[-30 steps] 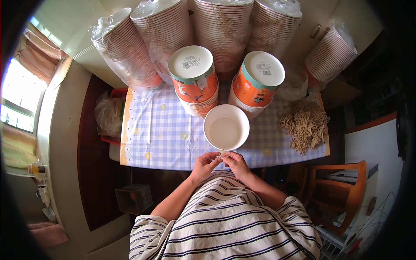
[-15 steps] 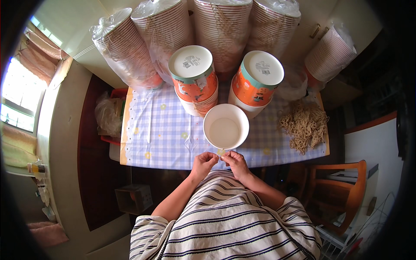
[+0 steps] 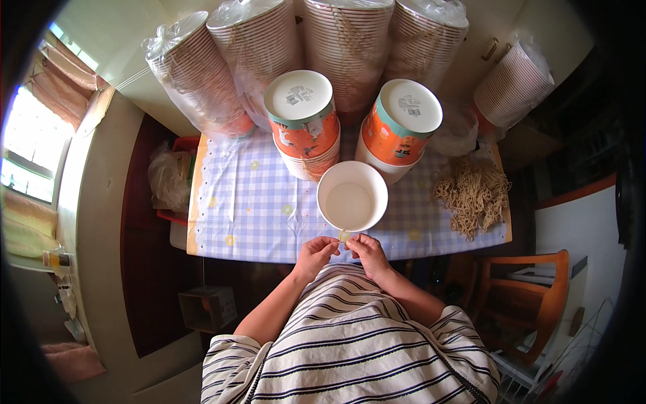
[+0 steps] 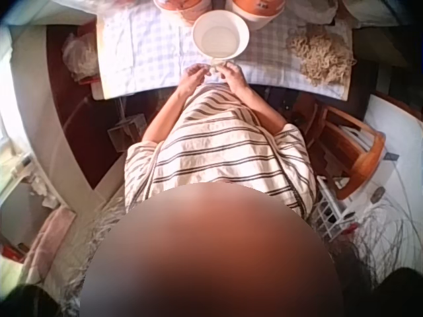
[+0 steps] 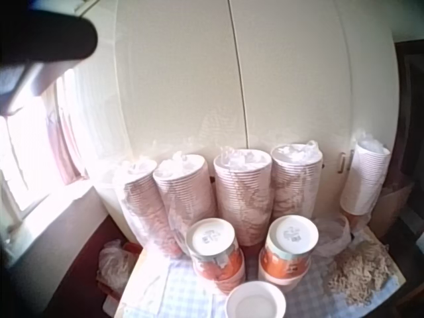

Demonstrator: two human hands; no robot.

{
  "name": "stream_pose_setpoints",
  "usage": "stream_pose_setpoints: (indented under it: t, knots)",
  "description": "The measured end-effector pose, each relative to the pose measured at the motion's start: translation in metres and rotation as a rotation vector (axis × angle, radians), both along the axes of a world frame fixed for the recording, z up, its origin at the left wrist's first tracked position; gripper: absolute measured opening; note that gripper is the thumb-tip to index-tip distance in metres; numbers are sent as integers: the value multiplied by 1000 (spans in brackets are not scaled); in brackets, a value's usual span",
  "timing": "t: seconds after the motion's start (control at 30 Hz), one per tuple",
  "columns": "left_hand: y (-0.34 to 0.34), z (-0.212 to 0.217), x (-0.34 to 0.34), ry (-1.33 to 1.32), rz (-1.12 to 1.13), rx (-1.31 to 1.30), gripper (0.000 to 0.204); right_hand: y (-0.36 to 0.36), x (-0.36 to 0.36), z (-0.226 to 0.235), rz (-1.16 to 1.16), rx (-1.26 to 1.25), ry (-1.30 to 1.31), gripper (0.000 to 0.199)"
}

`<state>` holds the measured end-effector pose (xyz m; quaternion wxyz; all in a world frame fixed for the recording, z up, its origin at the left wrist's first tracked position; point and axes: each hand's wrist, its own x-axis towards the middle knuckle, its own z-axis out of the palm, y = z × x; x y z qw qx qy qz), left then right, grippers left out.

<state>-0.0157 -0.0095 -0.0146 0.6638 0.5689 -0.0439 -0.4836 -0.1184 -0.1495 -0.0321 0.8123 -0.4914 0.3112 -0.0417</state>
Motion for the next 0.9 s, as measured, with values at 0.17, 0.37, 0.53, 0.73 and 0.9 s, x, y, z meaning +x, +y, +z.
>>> stream_pose_setpoints:
  t: [0.17,0.37,0.53,0.73,0.9]
  knots:
    - [0,-2,-2,-90,-1,10,14,2,1,3,-7,-15,-1,9]
    - [-2,-5,-5,-164,10,19,12,4,2,-2,-57,-72,-34,11]
    - [-2,-6,-7,-173,6,20,13,6,3,0,-100,-86,-41,10]
    - [1,-2,-10,-125,-19,51,15,2,0,-9,-88,-28,-30,12]
    - [12,-5,-13,4,-24,105,16,-6,-4,-7,41,184,87,18]
